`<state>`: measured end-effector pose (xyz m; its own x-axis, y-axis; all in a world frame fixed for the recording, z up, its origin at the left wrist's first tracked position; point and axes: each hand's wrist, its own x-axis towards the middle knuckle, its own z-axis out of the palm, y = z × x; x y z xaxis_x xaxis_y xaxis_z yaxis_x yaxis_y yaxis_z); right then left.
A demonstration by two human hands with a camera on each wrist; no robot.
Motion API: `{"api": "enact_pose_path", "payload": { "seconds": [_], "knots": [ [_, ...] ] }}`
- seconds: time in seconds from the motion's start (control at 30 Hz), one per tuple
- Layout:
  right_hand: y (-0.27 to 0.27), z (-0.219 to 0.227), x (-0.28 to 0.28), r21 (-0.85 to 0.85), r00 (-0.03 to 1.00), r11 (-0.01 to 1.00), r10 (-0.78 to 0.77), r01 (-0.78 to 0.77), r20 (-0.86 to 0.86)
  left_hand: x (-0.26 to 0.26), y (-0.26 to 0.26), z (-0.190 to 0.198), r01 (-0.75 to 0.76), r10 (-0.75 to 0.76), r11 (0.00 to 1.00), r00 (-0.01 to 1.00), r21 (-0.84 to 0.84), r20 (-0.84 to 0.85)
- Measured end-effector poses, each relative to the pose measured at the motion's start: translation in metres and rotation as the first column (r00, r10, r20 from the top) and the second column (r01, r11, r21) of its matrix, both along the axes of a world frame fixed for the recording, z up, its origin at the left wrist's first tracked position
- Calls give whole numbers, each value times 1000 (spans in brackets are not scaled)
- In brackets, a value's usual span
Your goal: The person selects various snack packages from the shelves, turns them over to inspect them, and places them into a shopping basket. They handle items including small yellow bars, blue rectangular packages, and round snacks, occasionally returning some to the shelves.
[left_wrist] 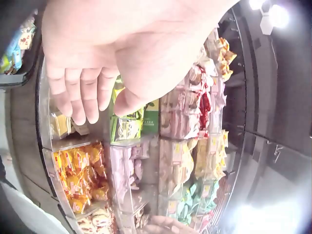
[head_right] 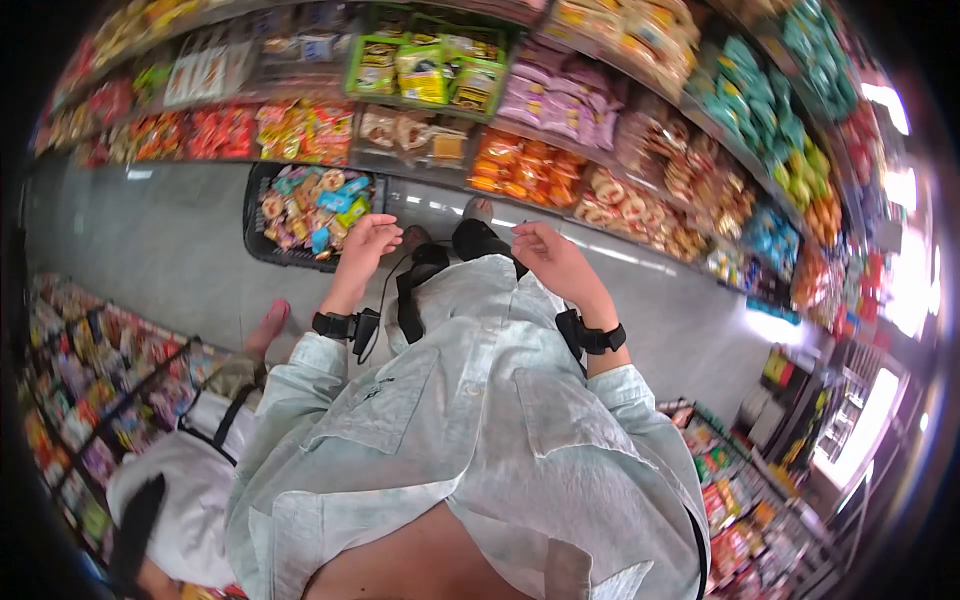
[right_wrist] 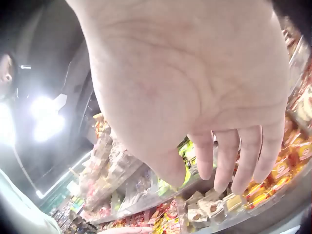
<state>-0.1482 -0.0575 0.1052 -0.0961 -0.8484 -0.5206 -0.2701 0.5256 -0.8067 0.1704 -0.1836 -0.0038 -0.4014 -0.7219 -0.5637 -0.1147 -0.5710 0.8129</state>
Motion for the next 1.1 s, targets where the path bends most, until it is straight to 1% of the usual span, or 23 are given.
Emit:
{"api": "enact_pose_path", "payload": {
  "seconds": [0.07,0.1,0.23,0.27,0.33,0.43,0.47,0.53,0.63,0.7,0.73,0.77,0.83,0.93,1.03,1.1],
  "knots": [
    [30,10,-4,51,997,997,-61,63,-48,-10,-9,-9,77,-76,997,997,-13,6],
    [44,14,-5,73,994,993,-89,94,-67,-16,-10,-6,103,-103,995,995,-14,2],
    [89,16,-10,64,971,970,-232,235,-49,-51,-19,11,217,-216,975,976,-46,28],
    [100,11,-12,35,964,964,-261,262,-42,-60,-16,14,242,-241,969,970,-47,25],
    [122,0,-12,-25,952,952,-305,304,-19,-79,-1,22,288,-287,956,958,-57,19],
    [145,8,-24,-3,956,956,-294,294,-14,-106,26,23,346,-345,935,938,-77,20],
    [155,5,-32,-23,957,957,-290,289,-25,-115,36,22,361,-360,931,932,-56,28],
    [179,-4,-51,-58,960,960,-276,274,-48,-134,61,19,370,-368,926,929,-72,40],
    [219,-19,-86,-100,954,951,-299,294,-34,-166,104,16,386,-381,920,921,-61,79],
    [247,-26,-115,-94,967,965,-250,244,-52,-188,134,16,402,-396,915,910,-34,123],
    [262,-30,-126,-86,971,970,-234,229,-54,-199,148,19,436,-426,899,895,-50,135],
    [292,-33,-143,-101,963,959,-269,264,-34,-224,169,25,476,-462,877,873,-62,156],
    [319,-26,-166,-119,955,951,-292,286,-42,-257,191,30,513,-498,854,854,-84,150],
    [361,-19,-188,-110,922,917,-387,383,-19,-310,216,42,618,-602,779,784,-104,151],
    [405,-28,-198,-128,828,819,-557,560,63,-366,238,48,715,-697,690,698,-110,166],
    [432,-33,-202,-137,790,781,-612,610,26,-402,253,50,778,-760,616,628,-123,168]
  ]
}}
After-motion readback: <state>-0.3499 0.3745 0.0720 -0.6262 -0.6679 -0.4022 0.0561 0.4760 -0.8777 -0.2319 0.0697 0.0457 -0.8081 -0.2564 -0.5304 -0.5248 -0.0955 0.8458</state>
